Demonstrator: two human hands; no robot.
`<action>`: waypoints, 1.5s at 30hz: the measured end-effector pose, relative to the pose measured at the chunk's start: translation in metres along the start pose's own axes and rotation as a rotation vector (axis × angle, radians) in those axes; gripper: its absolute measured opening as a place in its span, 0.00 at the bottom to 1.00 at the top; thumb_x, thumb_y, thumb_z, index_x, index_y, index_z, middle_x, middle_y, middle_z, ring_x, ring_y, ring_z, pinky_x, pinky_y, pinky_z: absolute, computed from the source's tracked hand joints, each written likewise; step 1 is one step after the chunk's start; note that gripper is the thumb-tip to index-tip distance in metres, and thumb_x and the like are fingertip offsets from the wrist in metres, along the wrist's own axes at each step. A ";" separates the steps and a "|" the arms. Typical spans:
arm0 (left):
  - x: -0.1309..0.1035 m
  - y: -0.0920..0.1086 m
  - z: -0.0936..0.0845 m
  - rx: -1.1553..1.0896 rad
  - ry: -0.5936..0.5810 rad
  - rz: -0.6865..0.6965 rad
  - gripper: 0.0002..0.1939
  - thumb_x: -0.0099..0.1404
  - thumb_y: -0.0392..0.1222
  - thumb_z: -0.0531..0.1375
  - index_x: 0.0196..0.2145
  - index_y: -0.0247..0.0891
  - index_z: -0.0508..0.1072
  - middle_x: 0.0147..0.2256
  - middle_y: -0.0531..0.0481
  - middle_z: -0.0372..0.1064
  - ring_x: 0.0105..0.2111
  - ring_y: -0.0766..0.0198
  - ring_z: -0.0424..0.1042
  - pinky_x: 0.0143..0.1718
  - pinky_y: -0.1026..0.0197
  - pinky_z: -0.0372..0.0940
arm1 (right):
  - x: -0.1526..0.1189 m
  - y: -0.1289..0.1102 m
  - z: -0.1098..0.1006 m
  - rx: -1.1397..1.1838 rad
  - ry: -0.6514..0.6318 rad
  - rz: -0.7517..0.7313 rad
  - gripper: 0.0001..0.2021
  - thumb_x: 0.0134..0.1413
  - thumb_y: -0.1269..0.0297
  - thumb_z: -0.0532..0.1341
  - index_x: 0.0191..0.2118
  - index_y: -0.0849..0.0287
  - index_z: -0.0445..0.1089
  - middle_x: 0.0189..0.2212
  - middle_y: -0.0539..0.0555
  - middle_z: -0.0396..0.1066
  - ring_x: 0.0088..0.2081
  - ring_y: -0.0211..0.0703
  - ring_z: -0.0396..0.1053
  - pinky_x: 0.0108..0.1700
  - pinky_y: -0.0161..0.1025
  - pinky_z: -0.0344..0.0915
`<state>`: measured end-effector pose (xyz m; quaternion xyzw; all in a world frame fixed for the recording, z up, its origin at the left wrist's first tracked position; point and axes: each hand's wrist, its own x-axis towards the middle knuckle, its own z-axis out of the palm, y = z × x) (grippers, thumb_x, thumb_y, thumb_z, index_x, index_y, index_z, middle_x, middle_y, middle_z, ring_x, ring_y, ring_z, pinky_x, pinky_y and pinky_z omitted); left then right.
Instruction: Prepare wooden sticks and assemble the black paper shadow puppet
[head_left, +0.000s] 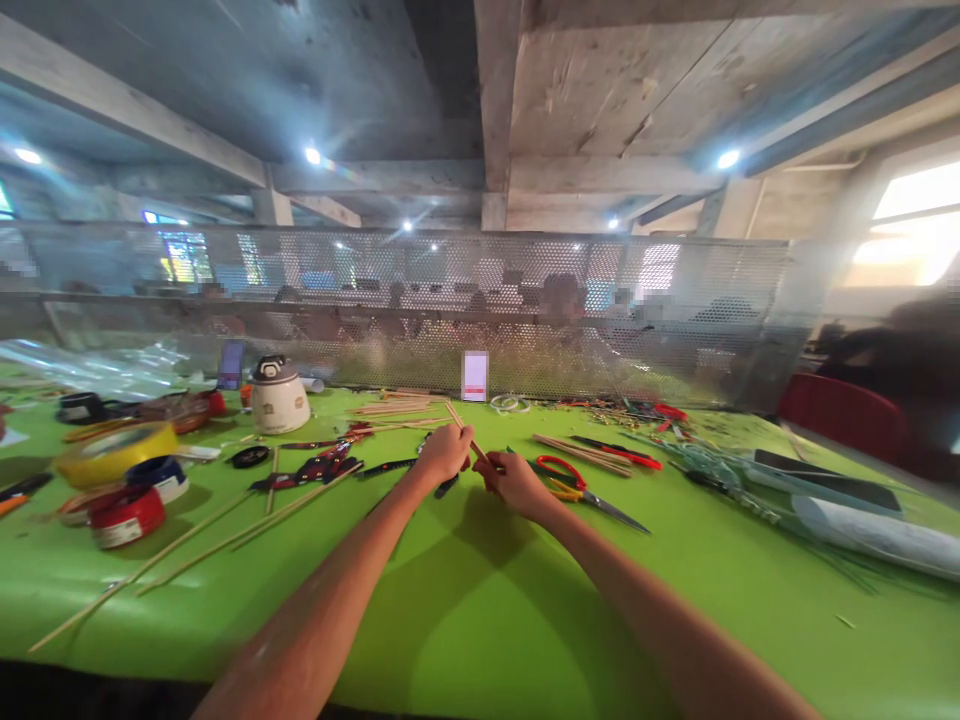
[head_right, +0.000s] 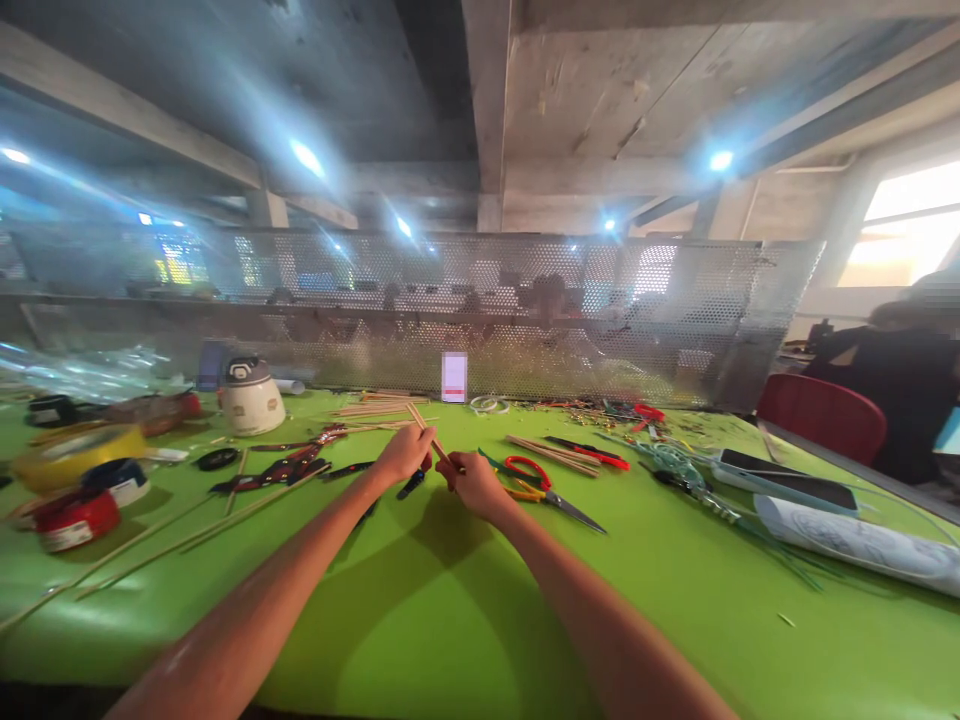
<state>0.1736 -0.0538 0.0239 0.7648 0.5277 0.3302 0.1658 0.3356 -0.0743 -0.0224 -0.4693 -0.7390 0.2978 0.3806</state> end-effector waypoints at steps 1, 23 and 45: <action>0.000 0.000 0.000 -0.009 -0.003 0.003 0.31 0.71 0.45 0.44 0.11 0.40 0.66 0.14 0.46 0.67 0.21 0.59 0.71 0.37 0.61 0.63 | 0.000 0.000 0.000 -0.005 -0.005 -0.005 0.18 0.57 0.50 0.57 0.26 0.59 0.65 0.18 0.48 0.63 0.20 0.35 0.56 0.23 0.33 0.51; 0.009 -0.011 0.006 -0.154 0.028 0.076 0.28 0.71 0.49 0.48 0.21 0.33 0.76 0.15 0.48 0.69 0.17 0.64 0.68 0.27 0.63 0.62 | 0.006 0.022 0.005 0.057 -0.058 0.029 0.20 0.55 0.45 0.59 0.28 0.59 0.65 0.18 0.47 0.62 0.18 0.34 0.55 0.21 0.33 0.51; 0.005 -0.005 0.005 -0.401 -0.138 0.196 0.28 0.63 0.61 0.57 0.39 0.30 0.80 0.30 0.42 0.77 0.26 0.62 0.73 0.24 0.66 0.65 | 0.004 0.010 0.007 0.122 -0.035 0.043 0.24 0.51 0.40 0.61 0.24 0.58 0.64 0.15 0.44 0.54 0.19 0.34 0.50 0.23 0.34 0.48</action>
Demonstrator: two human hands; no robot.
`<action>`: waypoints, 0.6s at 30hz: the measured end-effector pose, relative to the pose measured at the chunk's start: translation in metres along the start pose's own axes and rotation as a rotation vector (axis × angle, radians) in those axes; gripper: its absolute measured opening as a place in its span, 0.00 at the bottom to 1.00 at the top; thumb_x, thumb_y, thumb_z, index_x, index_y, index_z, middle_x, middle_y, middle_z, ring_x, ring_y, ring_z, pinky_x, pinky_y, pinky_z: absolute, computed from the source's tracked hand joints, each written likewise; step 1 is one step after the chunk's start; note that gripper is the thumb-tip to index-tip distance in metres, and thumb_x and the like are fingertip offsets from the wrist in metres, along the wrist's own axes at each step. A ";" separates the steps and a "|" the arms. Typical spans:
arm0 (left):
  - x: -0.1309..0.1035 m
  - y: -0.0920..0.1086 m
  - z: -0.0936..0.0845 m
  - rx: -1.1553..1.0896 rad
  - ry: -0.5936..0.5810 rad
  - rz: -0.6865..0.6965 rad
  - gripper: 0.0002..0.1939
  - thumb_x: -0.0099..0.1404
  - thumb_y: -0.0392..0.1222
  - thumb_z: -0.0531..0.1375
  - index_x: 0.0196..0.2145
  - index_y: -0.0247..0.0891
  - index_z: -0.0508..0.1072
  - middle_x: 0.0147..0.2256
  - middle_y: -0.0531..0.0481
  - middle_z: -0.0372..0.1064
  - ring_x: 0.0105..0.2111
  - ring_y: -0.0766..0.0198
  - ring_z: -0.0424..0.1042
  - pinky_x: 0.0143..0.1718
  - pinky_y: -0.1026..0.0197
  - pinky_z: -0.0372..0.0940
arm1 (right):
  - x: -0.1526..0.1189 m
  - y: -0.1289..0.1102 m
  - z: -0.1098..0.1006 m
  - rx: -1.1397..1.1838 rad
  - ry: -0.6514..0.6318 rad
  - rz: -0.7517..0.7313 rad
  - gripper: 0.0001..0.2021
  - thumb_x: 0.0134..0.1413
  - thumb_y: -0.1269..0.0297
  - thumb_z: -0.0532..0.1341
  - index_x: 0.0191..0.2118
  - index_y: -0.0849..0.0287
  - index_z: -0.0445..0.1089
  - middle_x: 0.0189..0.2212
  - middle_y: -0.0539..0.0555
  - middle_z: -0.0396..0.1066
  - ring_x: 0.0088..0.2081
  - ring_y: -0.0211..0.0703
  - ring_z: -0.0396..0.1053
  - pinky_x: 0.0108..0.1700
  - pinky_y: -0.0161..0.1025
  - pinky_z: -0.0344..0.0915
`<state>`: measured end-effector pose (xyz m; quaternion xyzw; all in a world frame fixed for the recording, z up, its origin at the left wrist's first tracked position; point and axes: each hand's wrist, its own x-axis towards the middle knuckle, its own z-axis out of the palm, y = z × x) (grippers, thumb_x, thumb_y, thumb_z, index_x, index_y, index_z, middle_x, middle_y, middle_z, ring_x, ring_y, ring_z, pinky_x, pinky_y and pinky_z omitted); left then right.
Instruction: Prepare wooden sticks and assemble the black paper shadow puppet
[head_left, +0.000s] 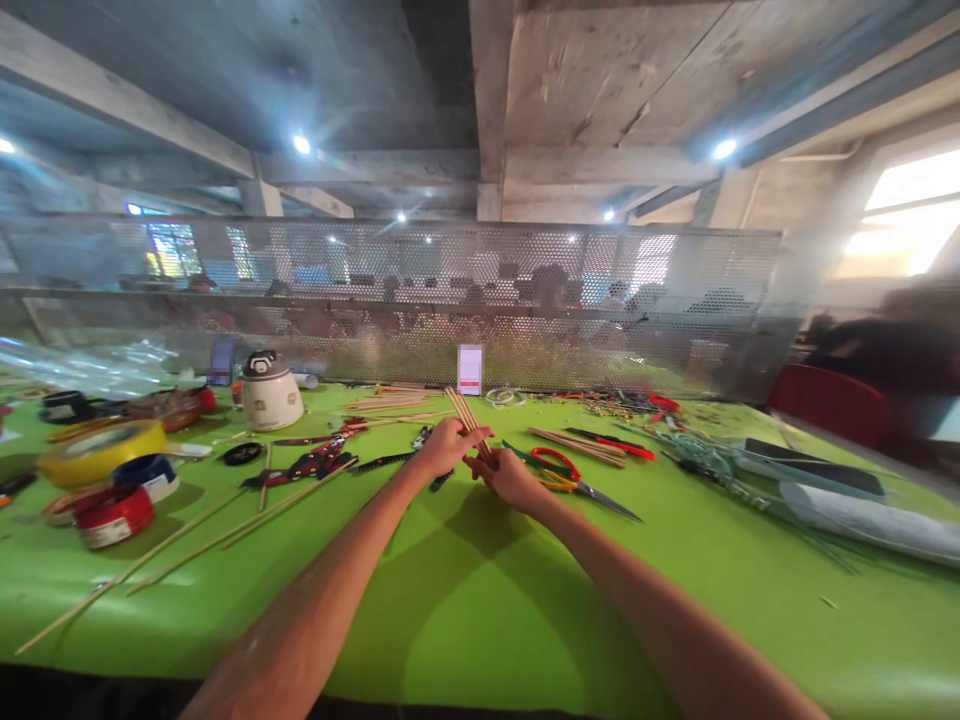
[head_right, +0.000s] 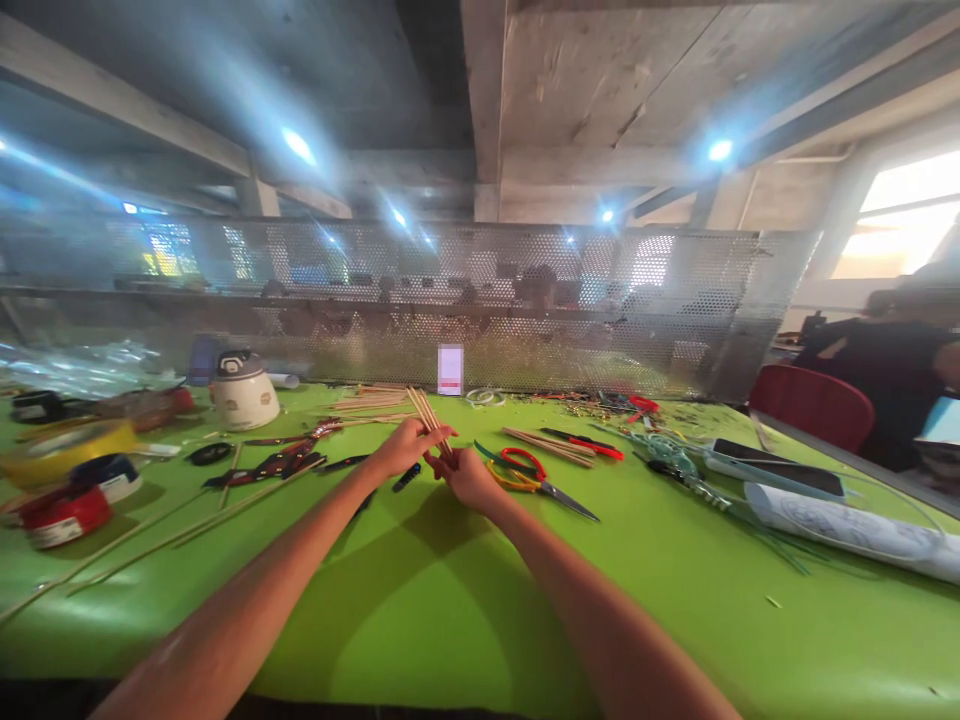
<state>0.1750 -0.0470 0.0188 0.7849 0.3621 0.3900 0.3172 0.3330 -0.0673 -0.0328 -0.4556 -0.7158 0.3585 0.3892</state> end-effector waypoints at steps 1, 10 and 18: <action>0.000 0.001 0.000 0.001 0.004 -0.004 0.28 0.62 0.61 0.58 0.38 0.30 0.80 0.29 0.42 0.77 0.26 0.61 0.73 0.24 0.65 0.65 | -0.001 -0.002 0.000 -0.010 0.006 0.003 0.24 0.49 0.41 0.63 0.23 0.58 0.64 0.16 0.45 0.55 0.20 0.34 0.50 0.24 0.34 0.49; -0.004 -0.003 0.000 0.047 0.077 0.006 0.23 0.63 0.55 0.59 0.25 0.31 0.78 0.23 0.46 0.74 0.25 0.62 0.72 0.27 0.65 0.63 | 0.004 0.002 0.006 -0.036 0.056 -0.014 0.14 0.51 0.53 0.62 0.26 0.60 0.65 0.23 0.49 0.63 0.27 0.38 0.58 0.32 0.36 0.57; -0.006 0.006 0.005 -0.096 -0.017 -0.013 0.27 0.67 0.58 0.54 0.36 0.30 0.78 0.22 0.47 0.72 0.20 0.64 0.71 0.22 0.66 0.64 | -0.003 -0.013 0.003 0.018 0.021 -0.062 0.21 0.56 0.46 0.57 0.24 0.59 0.64 0.16 0.46 0.59 0.20 0.34 0.55 0.25 0.33 0.54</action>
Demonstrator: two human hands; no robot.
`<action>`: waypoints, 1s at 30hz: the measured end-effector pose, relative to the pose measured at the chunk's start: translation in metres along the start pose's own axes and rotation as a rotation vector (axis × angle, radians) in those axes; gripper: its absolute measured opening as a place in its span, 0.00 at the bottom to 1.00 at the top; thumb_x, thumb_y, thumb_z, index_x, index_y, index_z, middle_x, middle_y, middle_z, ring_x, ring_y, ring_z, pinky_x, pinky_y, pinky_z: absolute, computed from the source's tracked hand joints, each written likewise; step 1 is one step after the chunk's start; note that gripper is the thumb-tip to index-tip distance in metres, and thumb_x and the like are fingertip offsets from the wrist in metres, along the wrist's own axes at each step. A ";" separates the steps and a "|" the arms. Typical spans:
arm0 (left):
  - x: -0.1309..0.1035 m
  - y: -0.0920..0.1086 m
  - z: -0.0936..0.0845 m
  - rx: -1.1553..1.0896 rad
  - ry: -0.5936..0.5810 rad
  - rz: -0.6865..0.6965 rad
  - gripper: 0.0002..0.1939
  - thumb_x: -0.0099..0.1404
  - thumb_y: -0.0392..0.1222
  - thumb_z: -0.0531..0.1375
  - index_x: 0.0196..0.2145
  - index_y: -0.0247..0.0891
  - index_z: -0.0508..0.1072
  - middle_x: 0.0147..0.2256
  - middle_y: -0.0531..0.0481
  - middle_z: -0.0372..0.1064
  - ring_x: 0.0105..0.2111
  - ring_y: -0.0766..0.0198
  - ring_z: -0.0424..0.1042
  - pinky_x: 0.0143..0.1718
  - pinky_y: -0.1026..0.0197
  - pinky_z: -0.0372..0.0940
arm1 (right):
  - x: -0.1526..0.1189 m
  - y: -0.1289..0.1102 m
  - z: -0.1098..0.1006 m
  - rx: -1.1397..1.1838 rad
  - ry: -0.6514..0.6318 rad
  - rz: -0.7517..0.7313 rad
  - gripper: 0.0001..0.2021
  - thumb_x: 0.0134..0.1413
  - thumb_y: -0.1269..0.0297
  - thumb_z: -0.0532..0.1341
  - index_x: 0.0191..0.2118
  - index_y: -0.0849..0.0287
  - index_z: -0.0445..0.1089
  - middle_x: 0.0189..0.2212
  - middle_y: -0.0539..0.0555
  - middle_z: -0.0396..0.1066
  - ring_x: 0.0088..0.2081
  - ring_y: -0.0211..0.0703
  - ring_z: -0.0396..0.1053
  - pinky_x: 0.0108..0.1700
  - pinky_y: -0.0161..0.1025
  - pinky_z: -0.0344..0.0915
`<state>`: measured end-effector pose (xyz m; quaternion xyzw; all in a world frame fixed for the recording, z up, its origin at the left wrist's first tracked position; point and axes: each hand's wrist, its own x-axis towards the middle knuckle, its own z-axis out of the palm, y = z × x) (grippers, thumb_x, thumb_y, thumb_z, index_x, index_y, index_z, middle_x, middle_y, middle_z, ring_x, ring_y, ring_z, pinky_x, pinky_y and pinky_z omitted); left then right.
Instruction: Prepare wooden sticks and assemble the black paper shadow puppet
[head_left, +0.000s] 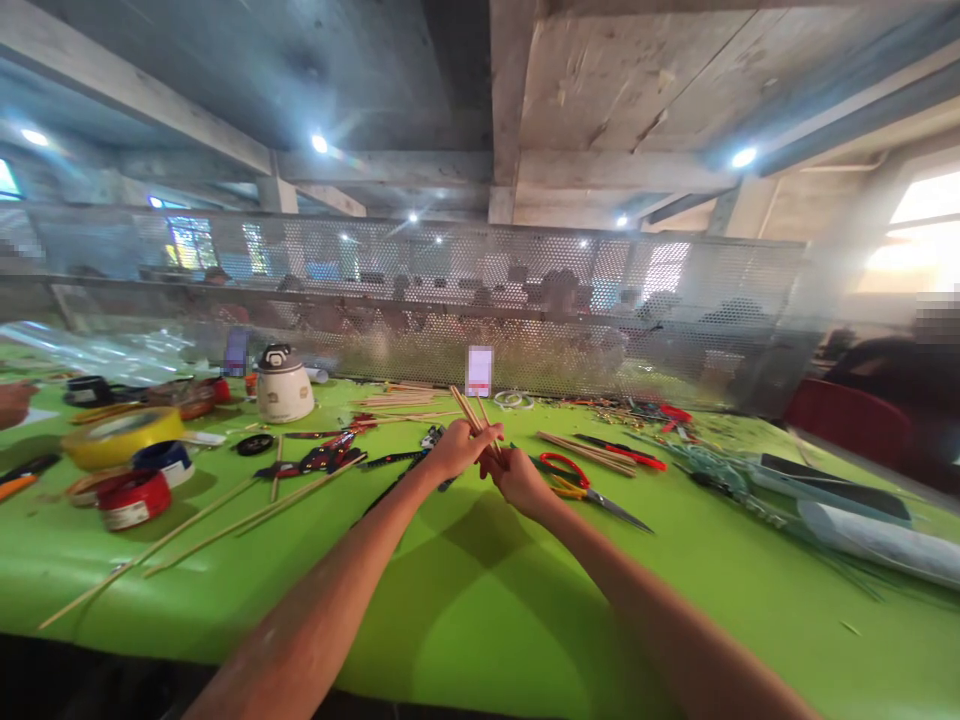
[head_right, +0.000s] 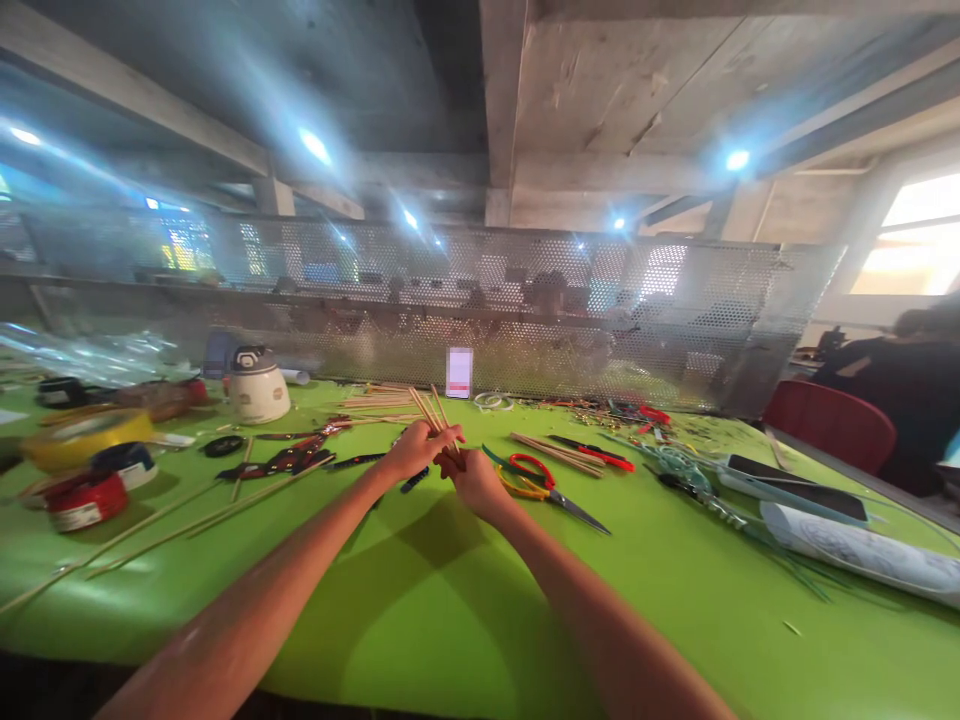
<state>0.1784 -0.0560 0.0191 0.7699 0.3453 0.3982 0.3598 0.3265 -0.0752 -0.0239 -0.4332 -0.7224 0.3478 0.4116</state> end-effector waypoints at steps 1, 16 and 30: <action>-0.001 0.001 0.000 -0.029 -0.029 -0.003 0.28 0.67 0.59 0.52 0.39 0.30 0.77 0.24 0.46 0.73 0.20 0.64 0.71 0.21 0.66 0.63 | -0.002 -0.002 0.000 0.013 -0.019 0.006 0.22 0.56 0.44 0.56 0.24 0.58 0.64 0.14 0.45 0.56 0.18 0.34 0.54 0.22 0.33 0.52; 0.001 0.007 0.011 -0.001 -0.011 0.008 0.22 0.67 0.51 0.50 0.30 0.35 0.78 0.28 0.46 0.75 0.35 0.58 0.74 0.41 0.61 0.68 | -0.004 -0.008 0.005 0.163 -0.127 0.023 0.13 0.46 0.61 0.67 0.25 0.58 0.61 0.17 0.43 0.58 0.19 0.31 0.54 0.21 0.30 0.54; 0.009 0.002 0.006 -0.127 0.114 0.047 0.28 0.67 0.60 0.52 0.38 0.31 0.79 0.39 0.39 0.77 0.38 0.56 0.74 0.37 0.59 0.68 | -0.001 -0.011 0.004 0.213 0.000 0.083 0.20 0.49 0.49 0.66 0.26 0.56 0.57 0.15 0.41 0.51 0.17 0.31 0.50 0.18 0.32 0.47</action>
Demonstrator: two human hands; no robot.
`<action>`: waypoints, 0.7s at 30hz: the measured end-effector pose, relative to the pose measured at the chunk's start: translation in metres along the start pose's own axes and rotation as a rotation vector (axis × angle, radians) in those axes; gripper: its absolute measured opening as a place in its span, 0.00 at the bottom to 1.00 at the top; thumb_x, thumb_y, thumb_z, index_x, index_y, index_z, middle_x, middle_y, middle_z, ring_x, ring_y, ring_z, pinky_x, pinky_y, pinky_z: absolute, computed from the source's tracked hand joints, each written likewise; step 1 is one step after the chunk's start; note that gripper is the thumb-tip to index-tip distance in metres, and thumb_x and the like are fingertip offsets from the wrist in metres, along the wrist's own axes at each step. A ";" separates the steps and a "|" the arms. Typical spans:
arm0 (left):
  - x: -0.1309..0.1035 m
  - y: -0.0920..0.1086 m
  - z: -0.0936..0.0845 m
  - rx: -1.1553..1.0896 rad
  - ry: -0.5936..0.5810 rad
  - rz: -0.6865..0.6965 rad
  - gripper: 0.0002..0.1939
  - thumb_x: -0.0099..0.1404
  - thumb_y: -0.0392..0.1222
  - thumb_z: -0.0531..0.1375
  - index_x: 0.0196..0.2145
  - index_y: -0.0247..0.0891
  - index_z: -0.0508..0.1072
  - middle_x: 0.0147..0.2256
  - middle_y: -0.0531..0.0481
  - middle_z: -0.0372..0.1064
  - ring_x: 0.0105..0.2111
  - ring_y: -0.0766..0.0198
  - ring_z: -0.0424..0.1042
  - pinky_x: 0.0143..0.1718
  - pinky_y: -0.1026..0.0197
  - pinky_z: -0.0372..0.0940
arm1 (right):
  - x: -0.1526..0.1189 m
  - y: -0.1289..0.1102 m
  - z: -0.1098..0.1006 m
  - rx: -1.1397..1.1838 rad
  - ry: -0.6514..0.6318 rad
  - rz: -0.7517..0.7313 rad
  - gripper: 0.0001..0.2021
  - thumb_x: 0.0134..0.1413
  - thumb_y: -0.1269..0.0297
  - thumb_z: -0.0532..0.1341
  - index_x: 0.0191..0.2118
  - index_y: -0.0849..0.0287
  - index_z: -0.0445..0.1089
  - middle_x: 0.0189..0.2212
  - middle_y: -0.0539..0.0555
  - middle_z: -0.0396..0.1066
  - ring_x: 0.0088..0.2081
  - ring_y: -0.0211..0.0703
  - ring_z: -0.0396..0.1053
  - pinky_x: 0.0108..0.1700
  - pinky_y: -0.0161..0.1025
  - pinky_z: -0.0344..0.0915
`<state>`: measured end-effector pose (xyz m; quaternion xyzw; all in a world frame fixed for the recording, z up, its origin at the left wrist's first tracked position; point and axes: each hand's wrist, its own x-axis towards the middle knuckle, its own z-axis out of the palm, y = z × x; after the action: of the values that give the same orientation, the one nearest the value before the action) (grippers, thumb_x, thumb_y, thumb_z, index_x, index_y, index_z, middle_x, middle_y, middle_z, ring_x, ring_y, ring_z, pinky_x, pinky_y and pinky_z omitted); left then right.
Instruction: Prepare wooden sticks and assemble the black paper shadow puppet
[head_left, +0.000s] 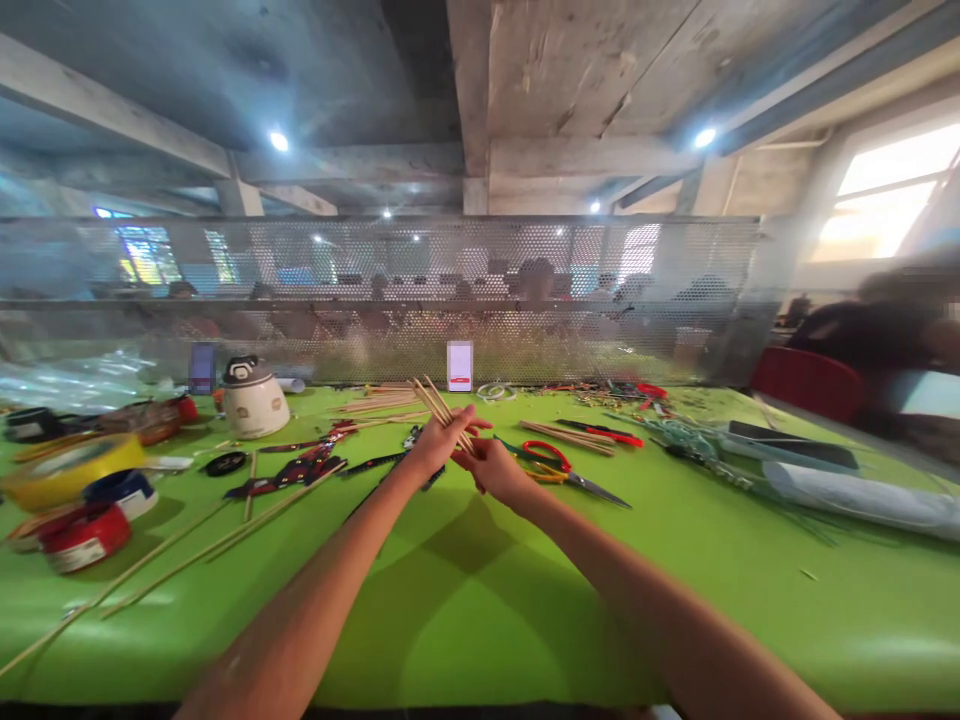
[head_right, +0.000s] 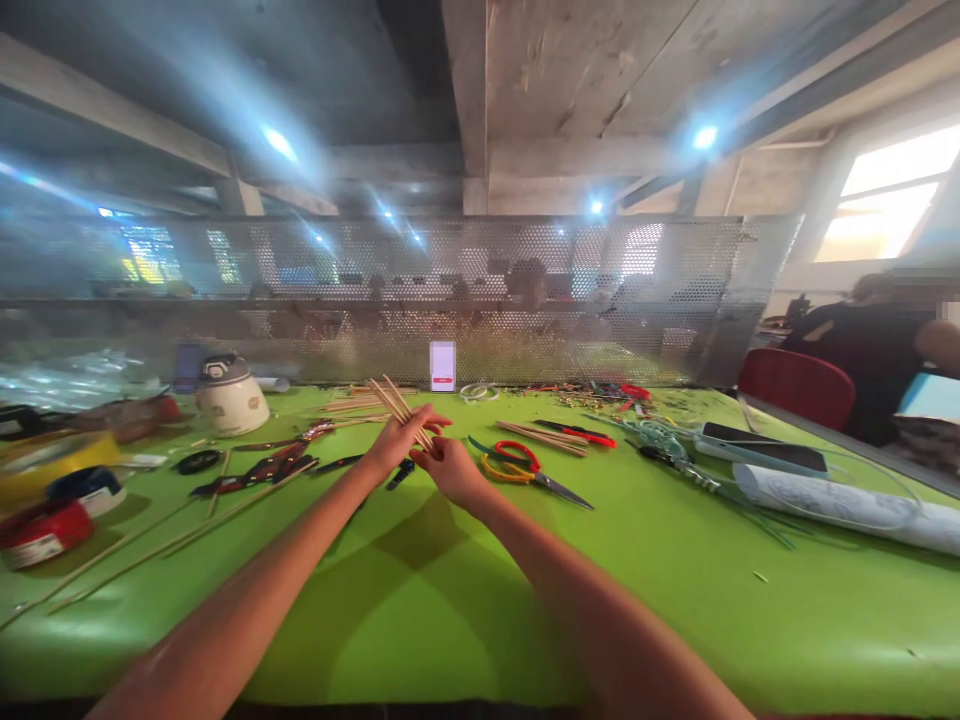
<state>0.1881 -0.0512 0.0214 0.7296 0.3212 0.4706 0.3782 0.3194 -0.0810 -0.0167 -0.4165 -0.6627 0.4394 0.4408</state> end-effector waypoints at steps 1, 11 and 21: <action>-0.003 0.007 0.003 0.001 -0.041 0.016 0.25 0.67 0.58 0.54 0.39 0.32 0.80 0.40 0.40 0.77 0.39 0.56 0.74 0.39 0.59 0.68 | -0.001 -0.001 -0.001 0.013 -0.026 0.005 0.20 0.49 0.48 0.65 0.26 0.56 0.57 0.15 0.40 0.51 0.16 0.31 0.49 0.18 0.32 0.47; -0.012 0.031 0.000 -0.627 -0.063 -0.076 0.16 0.68 0.50 0.58 0.44 0.36 0.75 0.37 0.45 0.73 0.38 0.61 0.73 0.43 0.57 0.69 | -0.010 -0.010 -0.006 0.160 -0.215 0.105 0.22 0.49 0.52 0.67 0.21 0.55 0.54 0.12 0.40 0.50 0.15 0.28 0.43 0.17 0.32 0.40; -0.011 0.023 0.005 -0.525 -0.018 -0.131 0.15 0.62 0.46 0.62 0.41 0.33 0.71 0.31 0.46 0.73 0.33 0.60 0.75 0.39 0.56 0.71 | -0.007 -0.013 -0.025 0.382 -0.137 0.107 0.18 0.42 0.55 0.67 0.31 0.56 0.58 0.17 0.39 0.49 0.17 0.29 0.44 0.21 0.33 0.43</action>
<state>0.1913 -0.0725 0.0348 0.5883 0.2314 0.5056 0.5872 0.3428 -0.0858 -0.0003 -0.3291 -0.5729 0.6071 0.4415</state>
